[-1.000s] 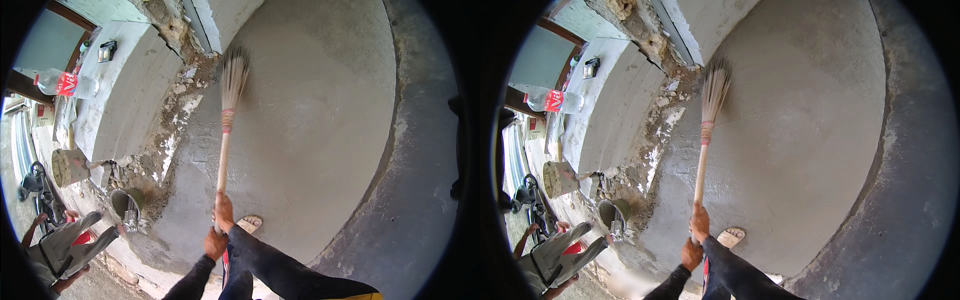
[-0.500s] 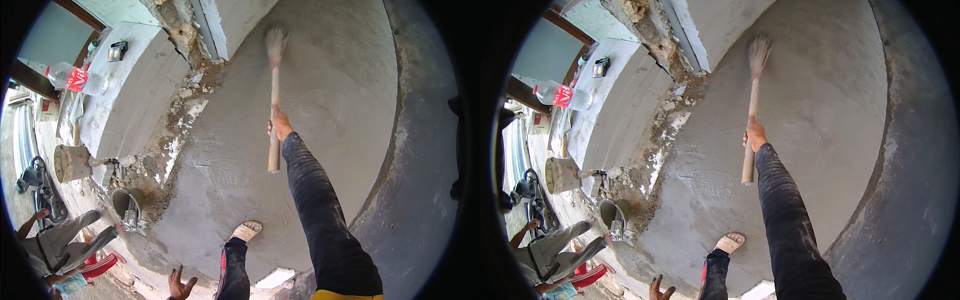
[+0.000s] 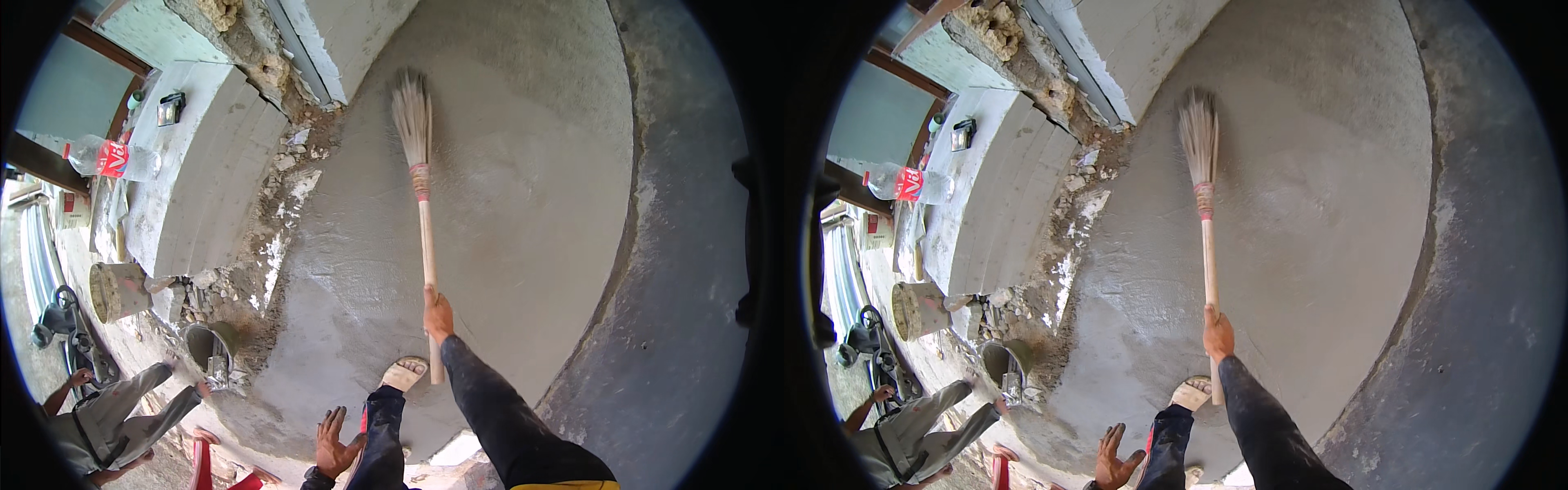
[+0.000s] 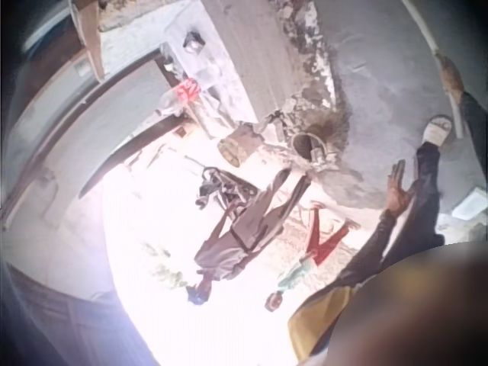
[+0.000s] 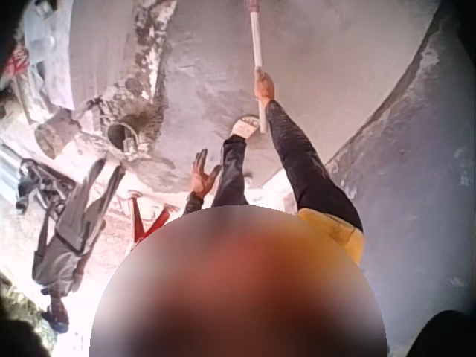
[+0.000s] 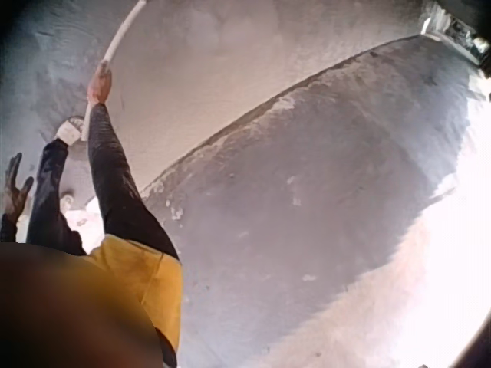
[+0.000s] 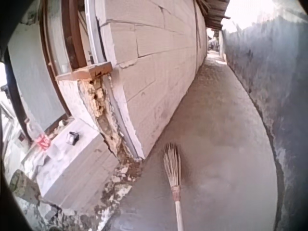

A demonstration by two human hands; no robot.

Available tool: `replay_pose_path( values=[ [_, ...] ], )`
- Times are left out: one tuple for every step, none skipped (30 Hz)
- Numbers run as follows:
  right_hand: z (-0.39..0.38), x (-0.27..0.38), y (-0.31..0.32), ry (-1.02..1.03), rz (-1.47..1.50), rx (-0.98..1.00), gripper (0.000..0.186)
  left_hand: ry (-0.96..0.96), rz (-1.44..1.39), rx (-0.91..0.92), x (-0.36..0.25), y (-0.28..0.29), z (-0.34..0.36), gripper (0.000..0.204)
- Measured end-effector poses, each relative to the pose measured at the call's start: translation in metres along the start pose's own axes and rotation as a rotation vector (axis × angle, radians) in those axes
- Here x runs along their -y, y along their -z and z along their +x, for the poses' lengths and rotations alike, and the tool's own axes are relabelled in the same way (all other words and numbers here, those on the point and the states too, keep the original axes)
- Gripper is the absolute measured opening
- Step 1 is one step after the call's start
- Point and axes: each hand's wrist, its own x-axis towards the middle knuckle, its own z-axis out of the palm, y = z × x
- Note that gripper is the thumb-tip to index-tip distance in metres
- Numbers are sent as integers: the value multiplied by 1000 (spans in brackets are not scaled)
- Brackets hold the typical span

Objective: The person pours wet concrete from a bucket onto a floor and spreads it with a trowel. They then use a broom to sweep and texture the surface, followed by additional trowel smoothing to finish the area.

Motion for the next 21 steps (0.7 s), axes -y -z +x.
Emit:
replay_pose_path(
  values=[
    [-8,-14,-1,25,-11,-18,79,11,-7,-11,0,1,-1,86],
    [-20,-30,0,23,-72,-40,78,20,-16,-13,1,3,-2,85],
    [-32,-41,1,28,-129,-67,77,21,-24,-20,5,6,-5,84],
    [-40,-46,2,-1,-217,-88,76,31,-26,-18,11,9,-6,83],
    [-56,-53,6,34,-144,-59,75,52,-27,-8,17,14,-12,82],
    [-73,-56,14,31,-102,-35,74,66,-30,-4,24,20,-16,80],
    [-85,-53,21,64,-61,-31,74,73,-15,-27,32,25,-20,80],
    [-101,-48,27,57,-32,-16,72,93,-2,-41,40,32,-29,79],
    [-117,-41,31,75,-1,-25,71,113,12,-49,47,37,-37,79],
    [-128,-28,33,41,-1,-21,70,148,40,-49,54,41,-42,78],
    [-122,-9,32,157,61,-41,69,162,36,-49,59,43,-44,77],
    [-107,13,29,140,44,-35,68,180,35,-45,63,44,-47,77],
    [-84,37,20,288,149,-31,69,244,56,-28,66,44,-47,77],
    [-59,60,9,346,182,-39,70,216,61,-27,67,43,-46,76],
    [-31,83,-4,249,230,35,72,186,29,-28,67,43,-44,76],
    [-13,94,-16,199,287,110,74,190,14,-15,65,42,-40,77],
    [-2,96,-26,93,208,111,75,162,-2,-6,63,42,-37,77],
    [10,96,-37,56,163,131,77,160,2,0,60,43,-34,78],
    [15,88,-46,20,114,159,78,178,2,0,57,45,-32,77],
    [11,72,-51,63,86,106,79,177,-7,-9,54,48,-31,77],
    [1,50,-54,104,61,58,80,200,-6,-26,52,51,-30,77]
  ],
)
